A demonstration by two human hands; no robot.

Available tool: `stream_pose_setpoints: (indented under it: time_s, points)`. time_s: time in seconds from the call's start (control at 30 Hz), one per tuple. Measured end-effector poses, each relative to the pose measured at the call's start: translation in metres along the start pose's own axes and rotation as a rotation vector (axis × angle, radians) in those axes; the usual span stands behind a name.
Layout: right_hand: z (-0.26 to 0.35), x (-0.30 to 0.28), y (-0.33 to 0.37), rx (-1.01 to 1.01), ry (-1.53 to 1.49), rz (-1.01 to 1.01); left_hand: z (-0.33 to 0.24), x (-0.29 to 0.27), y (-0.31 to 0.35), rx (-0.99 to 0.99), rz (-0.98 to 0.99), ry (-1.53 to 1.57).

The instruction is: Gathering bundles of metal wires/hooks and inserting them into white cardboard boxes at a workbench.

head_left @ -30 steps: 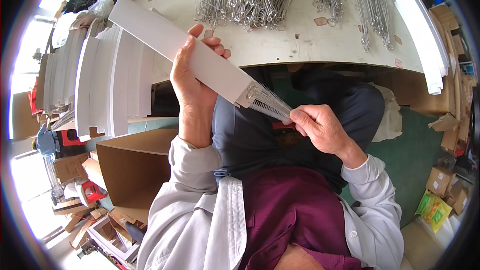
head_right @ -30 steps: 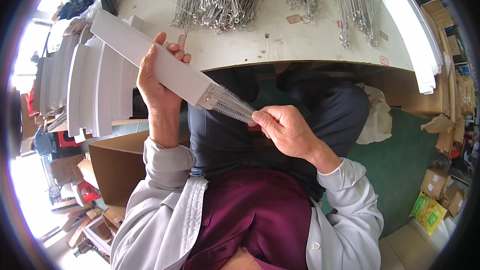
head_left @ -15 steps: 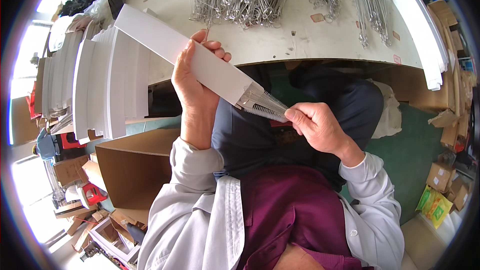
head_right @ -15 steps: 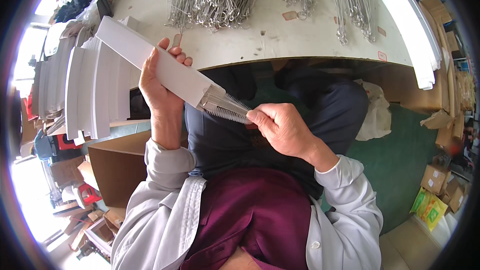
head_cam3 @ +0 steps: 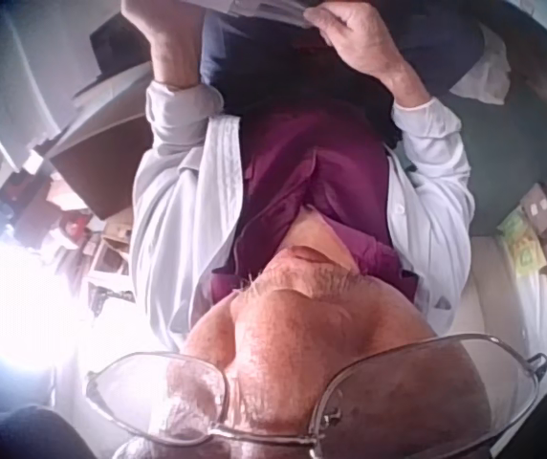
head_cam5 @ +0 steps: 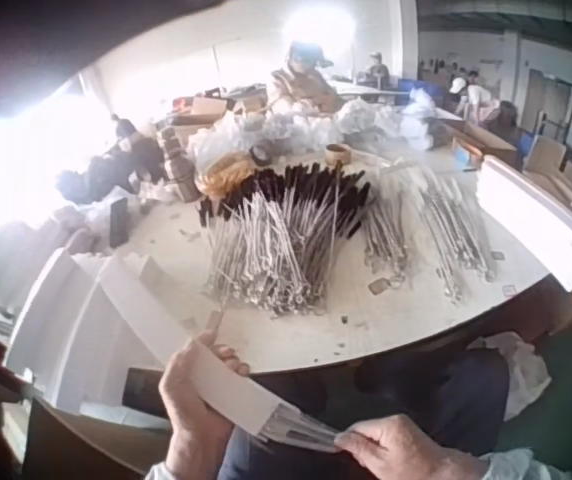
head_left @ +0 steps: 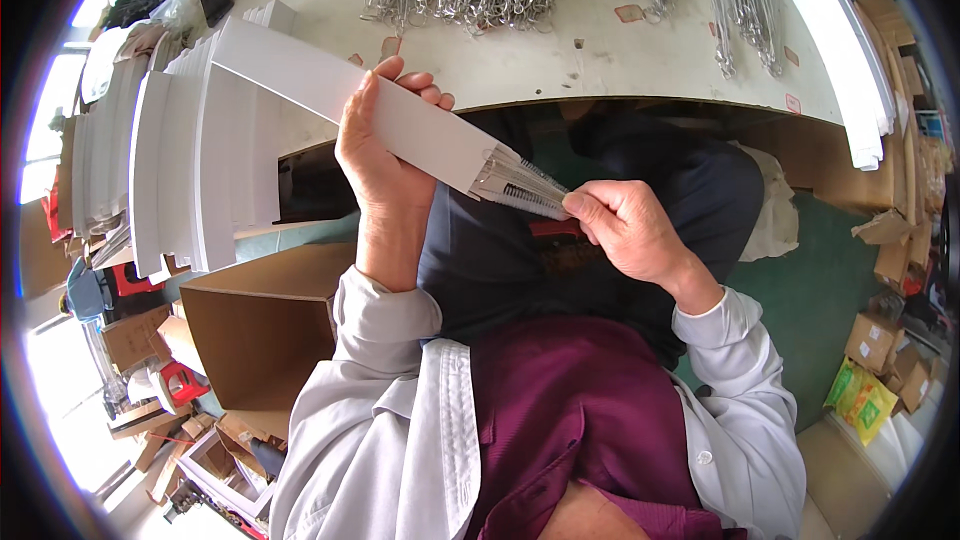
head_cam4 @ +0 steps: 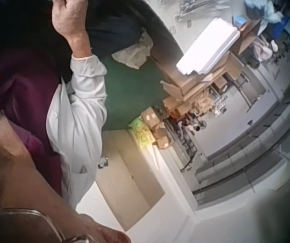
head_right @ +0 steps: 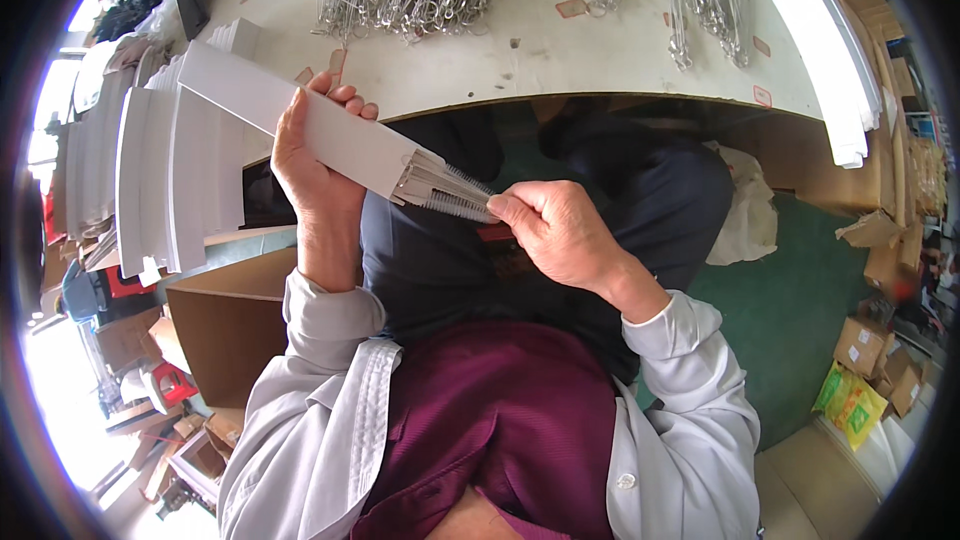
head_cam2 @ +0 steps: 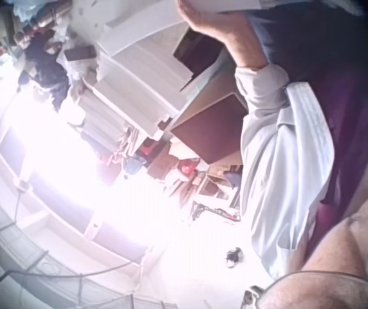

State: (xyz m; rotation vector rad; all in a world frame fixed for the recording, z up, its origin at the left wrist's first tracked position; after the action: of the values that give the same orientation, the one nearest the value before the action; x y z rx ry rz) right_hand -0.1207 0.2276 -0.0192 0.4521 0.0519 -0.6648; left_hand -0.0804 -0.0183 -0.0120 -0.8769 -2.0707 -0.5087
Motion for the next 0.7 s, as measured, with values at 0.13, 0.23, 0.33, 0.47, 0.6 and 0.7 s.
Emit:
stream_pose_setpoints:
  time_s: [0.13, 0.23, 0.33, 0.47, 0.6, 0.7]
  points:
    - [0.006, 0.000, 0.002, -0.092, 0.069, -0.087, -0.002, -0.008, 0.000, 0.010, -0.043, -0.028]
    - [0.010, -0.001, 0.004, -0.136, 0.124, -0.108, -0.007, -0.005, 0.005, 0.052, -0.073, -0.102]
    - [0.004, 0.003, 0.003, -0.047, 0.039, -0.008, -0.013, -0.001, 0.010, 0.086, -0.036, -0.074]
    - [-0.014, 0.014, 0.002, 0.104, -0.169, 0.127, -0.016, 0.009, 0.015, 0.107, 0.009, -0.032]
    - [-0.017, 0.013, -0.001, 0.111, -0.158, 0.141, -0.013, 0.011, 0.018, 0.099, 0.037, -0.023]
    - [-0.016, 0.014, -0.001, 0.113, -0.146, 0.164, -0.016, 0.009, 0.017, 0.123, 0.034, -0.030]
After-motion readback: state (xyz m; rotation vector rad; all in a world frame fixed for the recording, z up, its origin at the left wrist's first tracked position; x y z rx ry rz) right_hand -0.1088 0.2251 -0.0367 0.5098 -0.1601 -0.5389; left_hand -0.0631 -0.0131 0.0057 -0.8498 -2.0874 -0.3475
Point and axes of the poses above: each hand's wrist, its own y-axis away from the middle knuckle, its own x-axis out of the palm, z = x × y, the point moved 10 cm from there along -y, towards the middle knuckle, and after that the axes turned 9 degrees about x, right-handed, at the moved point
